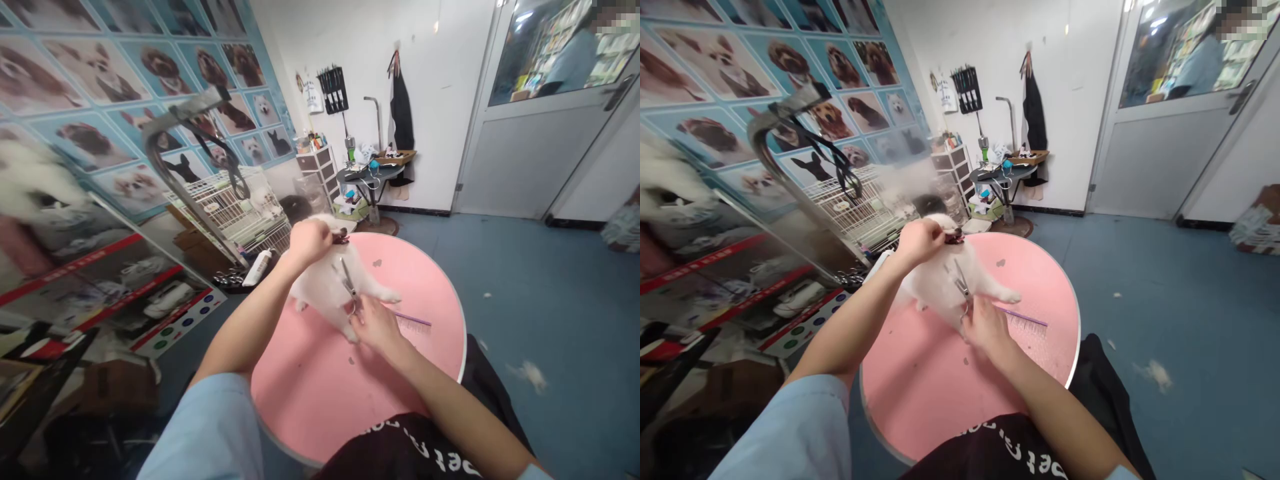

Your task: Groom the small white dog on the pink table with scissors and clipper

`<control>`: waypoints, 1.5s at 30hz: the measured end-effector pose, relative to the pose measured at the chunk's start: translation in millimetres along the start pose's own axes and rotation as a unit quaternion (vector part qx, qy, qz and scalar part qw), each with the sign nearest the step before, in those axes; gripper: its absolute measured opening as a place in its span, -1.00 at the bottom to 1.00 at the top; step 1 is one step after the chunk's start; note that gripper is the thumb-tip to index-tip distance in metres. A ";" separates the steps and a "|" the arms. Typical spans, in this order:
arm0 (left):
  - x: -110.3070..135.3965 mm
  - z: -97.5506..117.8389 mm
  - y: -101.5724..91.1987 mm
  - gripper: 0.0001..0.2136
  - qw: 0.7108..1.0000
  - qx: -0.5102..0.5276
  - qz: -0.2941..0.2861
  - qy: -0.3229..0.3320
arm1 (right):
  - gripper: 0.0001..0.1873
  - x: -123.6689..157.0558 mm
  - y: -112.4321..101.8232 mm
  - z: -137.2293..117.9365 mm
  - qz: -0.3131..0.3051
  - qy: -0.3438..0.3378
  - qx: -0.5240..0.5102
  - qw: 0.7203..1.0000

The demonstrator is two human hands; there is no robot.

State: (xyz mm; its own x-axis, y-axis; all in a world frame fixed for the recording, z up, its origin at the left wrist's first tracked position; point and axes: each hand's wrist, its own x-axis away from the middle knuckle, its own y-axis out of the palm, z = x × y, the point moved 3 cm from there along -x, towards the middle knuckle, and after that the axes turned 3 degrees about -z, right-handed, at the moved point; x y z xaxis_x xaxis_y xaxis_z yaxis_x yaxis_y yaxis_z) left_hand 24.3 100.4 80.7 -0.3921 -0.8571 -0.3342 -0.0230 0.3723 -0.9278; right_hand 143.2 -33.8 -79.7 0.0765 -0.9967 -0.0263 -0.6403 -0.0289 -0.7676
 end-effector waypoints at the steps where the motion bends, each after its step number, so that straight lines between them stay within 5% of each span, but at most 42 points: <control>1: 1.8 -1.3 -0.4 -0.75 1.000 0.001 0.004 -0.002 | -0.73 -0.6 -1.9 2.3 0.006 -0.006 -0.009 1.000; 13: 25.3 -21.1 5.3 -0.74 0.999 0.023 0.013 -0.041 | -0.79 -3.9 -8.0 6.5 -0.028 -0.042 -0.057 0.997; 45: 26.3 -27.2 4.2 -0.79 0.997 0.037 0.018 -0.058 | -0.79 -19.4 1.9 13.4 0.005 -0.032 -0.035 0.999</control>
State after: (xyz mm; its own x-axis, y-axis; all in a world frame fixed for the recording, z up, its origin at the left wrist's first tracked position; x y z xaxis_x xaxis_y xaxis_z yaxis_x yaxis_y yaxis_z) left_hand -11.2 89.1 72.5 -0.2823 -0.8808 -0.3801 0.0584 0.3797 -0.9233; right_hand 150.7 -13.6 -89.2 0.1172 -0.9901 -0.0769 -0.6936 -0.0262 -0.7199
